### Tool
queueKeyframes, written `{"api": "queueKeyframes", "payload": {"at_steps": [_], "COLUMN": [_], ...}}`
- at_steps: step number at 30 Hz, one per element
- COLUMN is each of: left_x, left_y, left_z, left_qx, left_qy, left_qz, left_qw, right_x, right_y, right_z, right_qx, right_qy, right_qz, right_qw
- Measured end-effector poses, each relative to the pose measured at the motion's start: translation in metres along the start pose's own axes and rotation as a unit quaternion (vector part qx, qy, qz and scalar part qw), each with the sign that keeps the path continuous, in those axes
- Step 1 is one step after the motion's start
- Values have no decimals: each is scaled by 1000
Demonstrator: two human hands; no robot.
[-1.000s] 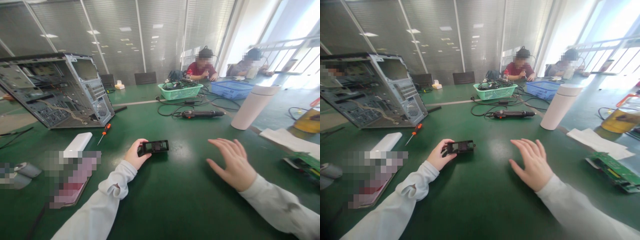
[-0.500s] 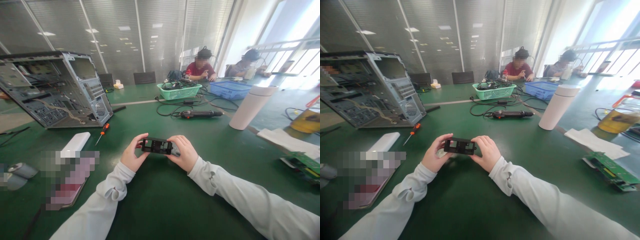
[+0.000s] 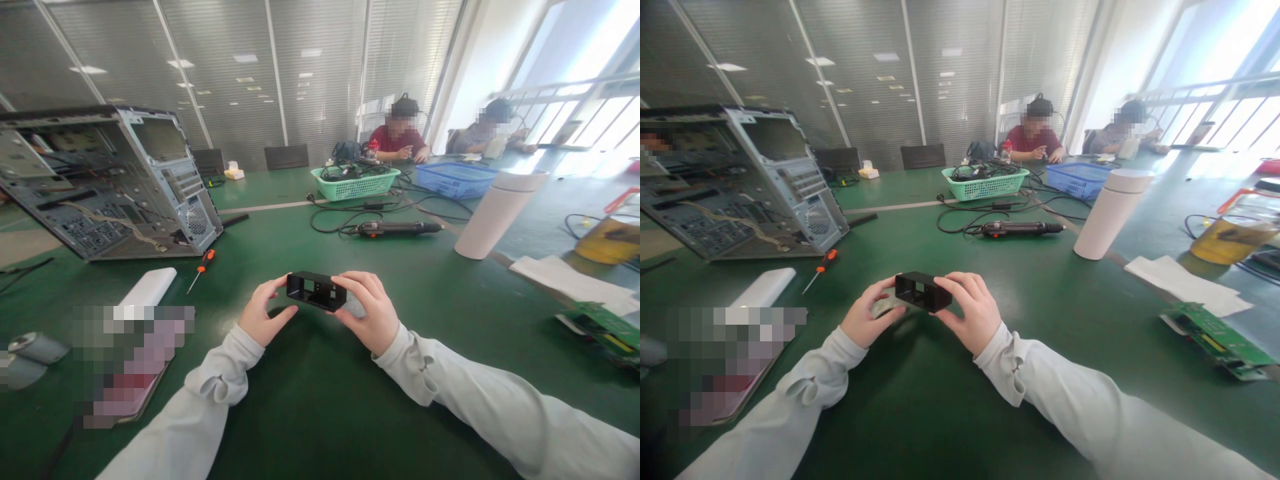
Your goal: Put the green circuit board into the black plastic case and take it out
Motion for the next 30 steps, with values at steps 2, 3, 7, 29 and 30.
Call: {"api": "queueKeyframes", "payload": {"at_steps": [2,3,7,29,30], "left_x": [-1,-1,0,9,9], "left_y": [-1,-1,0,4,4], "left_z": [0,-1,-5,-27,-28], "left_qx": [-9,-14,-39,-132,-125], "left_qy": [7,10,18,91,91], "left_qz": [9,10,-8,-86,-86], "left_qw": [1000,1000,999,983,984], "right_x": [1,1,-2,-36,-34], "right_y": [0,0,-1,-13,-13], "right_z": [-1,-2,-7,-18,-15], "right_qx": [-4,-7,-31,-527,-546], "right_qy": [-5,-6,3,491,520], "right_qz": [-5,-5,6,377,408], "right_qw": [1000,1000,999,582,515]}}
Point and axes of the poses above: each hand's wrist, its own y-axis towards the middle knuckle, its own x-axis out of the back of the hand, z = x × y, the point moved 3 cm from there along y, towards the middle knuckle, and after that the axes turned 14 degrees about -y, right-handed, at the moved point
